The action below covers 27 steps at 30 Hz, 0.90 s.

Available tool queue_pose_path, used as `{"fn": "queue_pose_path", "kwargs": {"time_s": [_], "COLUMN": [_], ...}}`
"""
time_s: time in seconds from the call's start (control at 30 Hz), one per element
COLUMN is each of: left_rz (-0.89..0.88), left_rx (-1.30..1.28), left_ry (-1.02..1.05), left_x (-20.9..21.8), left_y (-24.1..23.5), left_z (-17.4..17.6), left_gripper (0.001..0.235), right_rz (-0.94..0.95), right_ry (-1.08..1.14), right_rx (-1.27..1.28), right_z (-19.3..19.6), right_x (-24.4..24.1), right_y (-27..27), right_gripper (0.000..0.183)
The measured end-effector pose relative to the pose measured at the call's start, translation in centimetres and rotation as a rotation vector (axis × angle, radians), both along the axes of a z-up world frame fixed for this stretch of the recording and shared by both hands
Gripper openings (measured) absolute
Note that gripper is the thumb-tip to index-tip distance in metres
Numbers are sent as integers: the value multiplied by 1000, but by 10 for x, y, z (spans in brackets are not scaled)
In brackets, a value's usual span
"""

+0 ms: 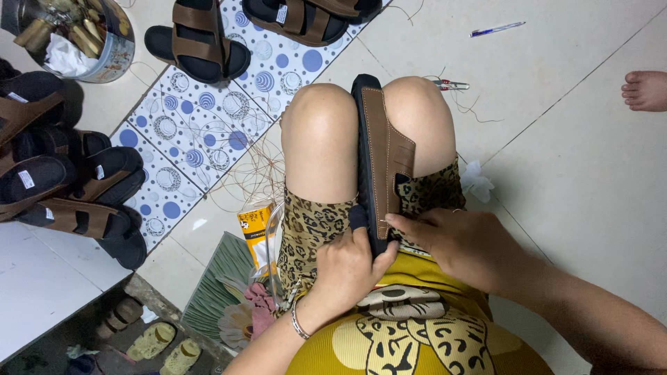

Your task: The person sits on the floor and sews a brown sandal using a needle and thread. They pull the thread through the sole and strap, then use scissors to cut the thread. The person repeats this process on another sandal.

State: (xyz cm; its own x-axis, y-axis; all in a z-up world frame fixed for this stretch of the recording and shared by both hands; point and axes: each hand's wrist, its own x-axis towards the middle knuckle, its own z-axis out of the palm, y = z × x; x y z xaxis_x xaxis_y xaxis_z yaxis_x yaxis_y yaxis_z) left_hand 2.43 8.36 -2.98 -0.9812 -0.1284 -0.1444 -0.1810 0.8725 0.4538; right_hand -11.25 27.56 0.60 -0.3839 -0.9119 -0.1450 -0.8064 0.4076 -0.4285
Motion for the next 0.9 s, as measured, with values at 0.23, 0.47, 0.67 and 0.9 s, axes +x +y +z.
{"fn": "queue_pose_path", "kwargs": {"time_s": [0.23,0.47,0.67,0.9], "left_rz": [5,-22,-44,95], "left_rx": [-32,-48,27,571], "left_ry": [48,-16,49,22], "left_x": [0,-5,-10,20], "left_y": [10,7,4,-53], "left_z": [-9,-14,10,-24], "left_gripper": [42,41,41,22], "right_rz": [2,24,-101,-122], "right_ry": [54,-164,-397,-326], "right_rx": [217,362,346,249], "right_z": [24,23,40,38], "right_x": [10,4,-24,-25], "right_y": [-28,-77,-66,-52], "right_gripper": [72,25,35,55]}}
